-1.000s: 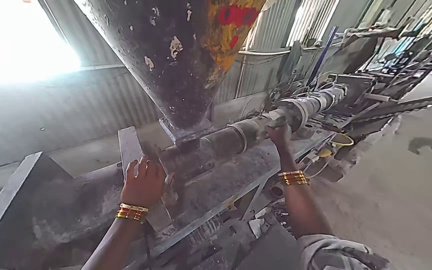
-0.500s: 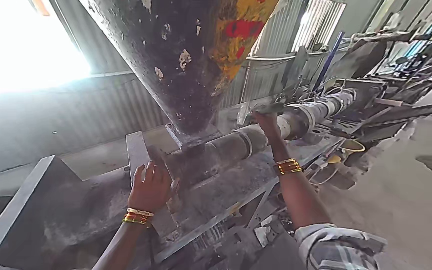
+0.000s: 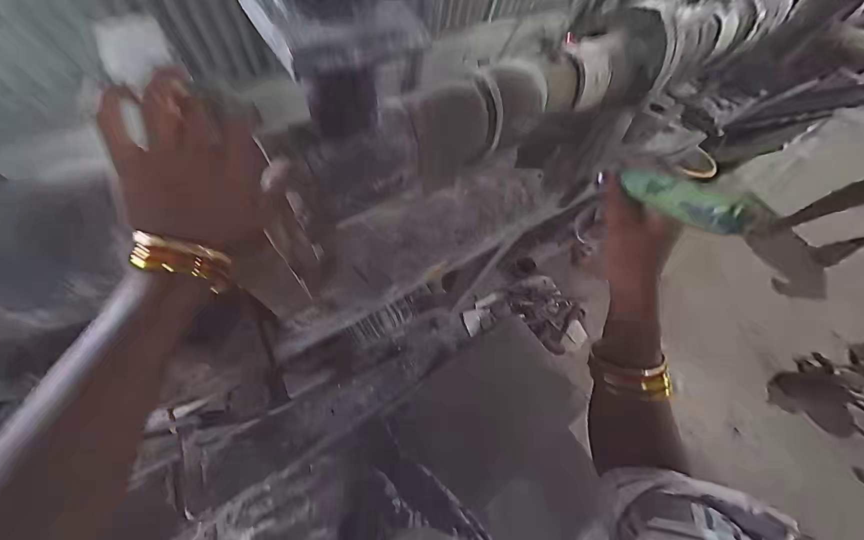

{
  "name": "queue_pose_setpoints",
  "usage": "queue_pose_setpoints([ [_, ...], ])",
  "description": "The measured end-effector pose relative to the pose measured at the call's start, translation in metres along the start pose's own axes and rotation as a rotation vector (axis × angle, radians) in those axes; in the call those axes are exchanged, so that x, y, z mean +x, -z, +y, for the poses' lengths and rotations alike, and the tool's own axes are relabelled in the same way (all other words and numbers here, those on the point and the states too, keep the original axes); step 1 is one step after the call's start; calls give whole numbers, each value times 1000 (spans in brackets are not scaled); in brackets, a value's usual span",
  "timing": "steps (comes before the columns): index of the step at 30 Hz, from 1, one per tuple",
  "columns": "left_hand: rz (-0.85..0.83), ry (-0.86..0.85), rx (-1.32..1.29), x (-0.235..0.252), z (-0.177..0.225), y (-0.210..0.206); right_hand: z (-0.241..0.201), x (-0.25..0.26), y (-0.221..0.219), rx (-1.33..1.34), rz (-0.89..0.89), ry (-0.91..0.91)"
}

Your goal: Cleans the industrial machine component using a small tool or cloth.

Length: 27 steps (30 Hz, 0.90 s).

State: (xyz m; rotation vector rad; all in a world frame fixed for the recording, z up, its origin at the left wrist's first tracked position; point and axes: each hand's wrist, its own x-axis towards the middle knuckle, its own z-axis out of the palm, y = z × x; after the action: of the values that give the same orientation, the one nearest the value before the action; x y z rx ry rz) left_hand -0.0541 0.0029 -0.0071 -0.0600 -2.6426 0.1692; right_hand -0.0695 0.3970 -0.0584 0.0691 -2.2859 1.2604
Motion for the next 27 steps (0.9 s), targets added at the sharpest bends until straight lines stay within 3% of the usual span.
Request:
queue_pose_setpoints([
  [4, 144, -48, -28, 25, -56, -76, 133, -134, 47, -110, -235, -466],
  [7, -43, 55, -175, 26, -60, -76, 217, -280, 94, -330, -439, -861],
  [9, -76, 77, -217, 15, -53, -62, 229, -357, 127, -524, -549, -1079],
  [11, 76, 18, -162, -9, -43, -54, 243, -429, 156, -608, -549, -1132],
  [14, 259, -116, -128, -74, -5, -31, 241, -478, 194, -579, -839, -1365],
  [17, 109, -128, -270, -167, 58, 27, 242, -494, 213, -437, -873, -1375],
  [22, -178, 87, -390, -381, 108, 36, 256, -503, 222, 27, -515, -1330],
  [24, -495, 352, -505, -491, 134, 39, 239, -498, 224, 96, -432, -1246],
  [27, -863, 921, -729, -688, 194, 24, 232, -506, 238, 167, -335, -1151],
])
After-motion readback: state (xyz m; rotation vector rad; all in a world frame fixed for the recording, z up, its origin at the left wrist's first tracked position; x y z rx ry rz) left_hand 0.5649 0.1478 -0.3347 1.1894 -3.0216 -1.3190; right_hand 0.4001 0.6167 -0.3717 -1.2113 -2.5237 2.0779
